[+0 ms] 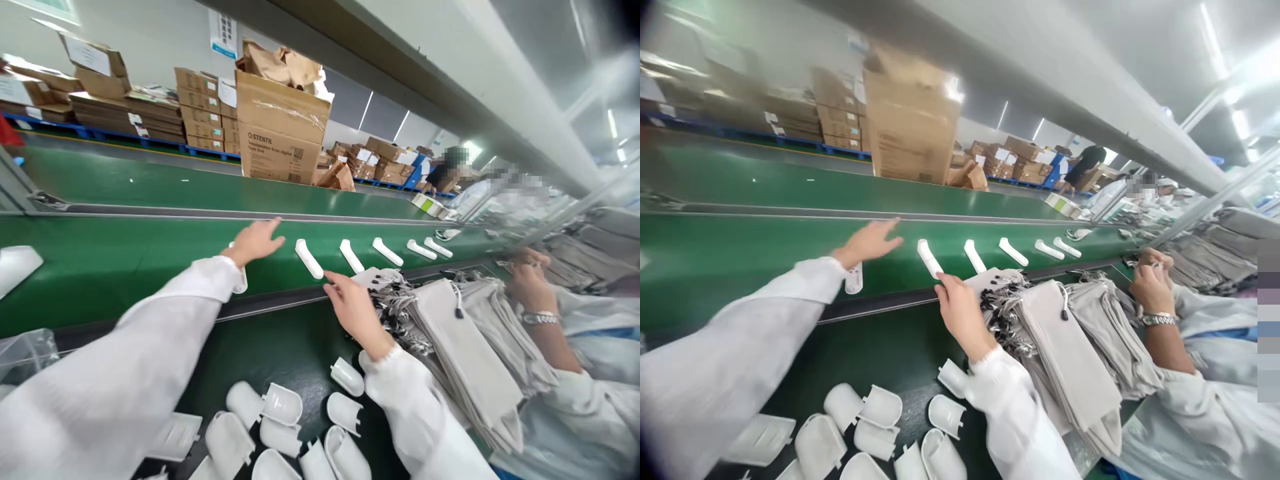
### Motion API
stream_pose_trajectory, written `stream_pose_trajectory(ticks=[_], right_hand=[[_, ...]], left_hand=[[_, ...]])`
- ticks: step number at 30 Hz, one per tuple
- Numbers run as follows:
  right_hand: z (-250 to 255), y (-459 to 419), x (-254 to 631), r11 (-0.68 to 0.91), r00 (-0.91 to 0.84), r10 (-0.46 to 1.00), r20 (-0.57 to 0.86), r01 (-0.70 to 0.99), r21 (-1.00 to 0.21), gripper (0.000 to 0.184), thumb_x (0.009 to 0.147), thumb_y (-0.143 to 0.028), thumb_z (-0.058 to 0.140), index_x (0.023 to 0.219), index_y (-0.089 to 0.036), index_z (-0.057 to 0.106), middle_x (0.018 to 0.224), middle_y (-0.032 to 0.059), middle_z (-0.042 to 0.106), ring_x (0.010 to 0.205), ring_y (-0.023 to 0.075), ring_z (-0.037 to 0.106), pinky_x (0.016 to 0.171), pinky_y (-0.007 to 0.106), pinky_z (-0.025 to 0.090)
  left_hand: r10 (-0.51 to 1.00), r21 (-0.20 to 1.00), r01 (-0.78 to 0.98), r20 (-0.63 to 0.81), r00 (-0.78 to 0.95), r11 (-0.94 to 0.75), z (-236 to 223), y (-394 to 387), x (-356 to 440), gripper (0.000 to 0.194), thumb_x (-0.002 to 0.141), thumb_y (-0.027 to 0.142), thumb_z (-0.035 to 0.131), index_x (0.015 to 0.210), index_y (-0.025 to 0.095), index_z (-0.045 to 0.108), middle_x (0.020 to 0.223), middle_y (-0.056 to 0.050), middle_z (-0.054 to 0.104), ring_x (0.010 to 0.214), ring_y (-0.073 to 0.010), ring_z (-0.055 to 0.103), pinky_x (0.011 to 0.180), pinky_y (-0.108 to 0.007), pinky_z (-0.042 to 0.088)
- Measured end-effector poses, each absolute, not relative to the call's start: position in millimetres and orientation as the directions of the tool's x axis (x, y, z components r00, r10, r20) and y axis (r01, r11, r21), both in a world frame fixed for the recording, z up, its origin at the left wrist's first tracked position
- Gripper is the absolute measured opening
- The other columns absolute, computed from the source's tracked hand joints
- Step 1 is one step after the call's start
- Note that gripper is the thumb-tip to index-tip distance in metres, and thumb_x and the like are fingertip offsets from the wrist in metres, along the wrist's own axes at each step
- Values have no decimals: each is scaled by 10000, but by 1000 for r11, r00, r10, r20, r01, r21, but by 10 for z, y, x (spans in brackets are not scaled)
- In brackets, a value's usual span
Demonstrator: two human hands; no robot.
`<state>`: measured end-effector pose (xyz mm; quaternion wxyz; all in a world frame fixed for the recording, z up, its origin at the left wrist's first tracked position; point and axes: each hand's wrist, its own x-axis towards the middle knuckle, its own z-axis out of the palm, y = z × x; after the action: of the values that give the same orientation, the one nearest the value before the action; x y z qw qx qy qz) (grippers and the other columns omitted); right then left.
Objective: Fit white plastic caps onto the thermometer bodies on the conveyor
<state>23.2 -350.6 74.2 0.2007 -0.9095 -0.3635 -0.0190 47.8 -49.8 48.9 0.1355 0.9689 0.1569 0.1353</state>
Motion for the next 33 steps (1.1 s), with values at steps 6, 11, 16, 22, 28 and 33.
stream_pose_trajectory(ticks=[6, 11, 16, 22, 28, 33], right_hand=[[667, -4277, -571, -804, 792, 591, -153, 594, -32, 137, 902, -219, 568, 938, -223, 700, 862, 94, 724, 736, 262, 696, 607, 310, 460], [442, -4128, -492, -679, 687, 722, -82, 680, -277, 270, 903, -114, 467, 939, -229, 708, 899, 77, 676, 883, 235, 662, 789, 326, 491], [338, -3353, -19, -431, 657, 727, 201, 664, -611, 388, 943, -189, 399, 1197, -228, 690, 968, 79, 629, 864, 194, 659, 841, 317, 528], [136, -2387, 309, -390, 591, 730, 344, 773, -501, 403, 949, -191, 446, 1310, -183, 625, 1275, 142, 611, 1165, 238, 597, 1020, 356, 467], [-57, -2438, 319, -352, 451, 856, 254, 867, -352, 432, 929, -188, 540, 1359, -203, 581, 1376, 129, 589, 1243, 258, 569, 1047, 382, 458], [-21, -2520, 504, -430, 512, 840, 177, 829, -358, 391, 940, -250, 586, 1327, -305, 604, 1351, 46, 616, 1278, 246, 548, 1050, 389, 456]], left_hand=[[576, 281, 517, 199, 793, -809, 117, -93, -11, 491, 910, 551, 478, 1192, 188, 649, 1247, -93, 607, 1170, -320, 485, 982, -445, 407], [552, 311, 479, 218, 805, -821, 34, -253, 5, 406, 863, 565, 501, 1006, 221, 664, 1063, -78, 663, 1051, -278, 547, 932, -392, 413], [532, 312, 453, 246, 811, -835, 23, -346, 63, 347, 866, 521, 498, 914, 199, 619, 1006, -92, 668, 1003, -272, 570, 905, -404, 411], [531, 327, 439, 290, 796, -837, -68, -418, 167, 283, 872, 461, 503, 857, 198, 607, 993, -95, 666, 1017, -279, 568, 897, -410, 412], [546, 373, 430, 303, 781, -822, -127, -516, 295, 264, 868, 436, 520, 891, 192, 619, 992, -102, 665, 1011, -283, 567, 899, -413, 414], [530, 362, 423, 281, 800, -831, -91, -621, 403, 307, 883, 446, 506, 973, 179, 628, 1061, -117, 665, 1064, -286, 556, 928, -412, 404]])
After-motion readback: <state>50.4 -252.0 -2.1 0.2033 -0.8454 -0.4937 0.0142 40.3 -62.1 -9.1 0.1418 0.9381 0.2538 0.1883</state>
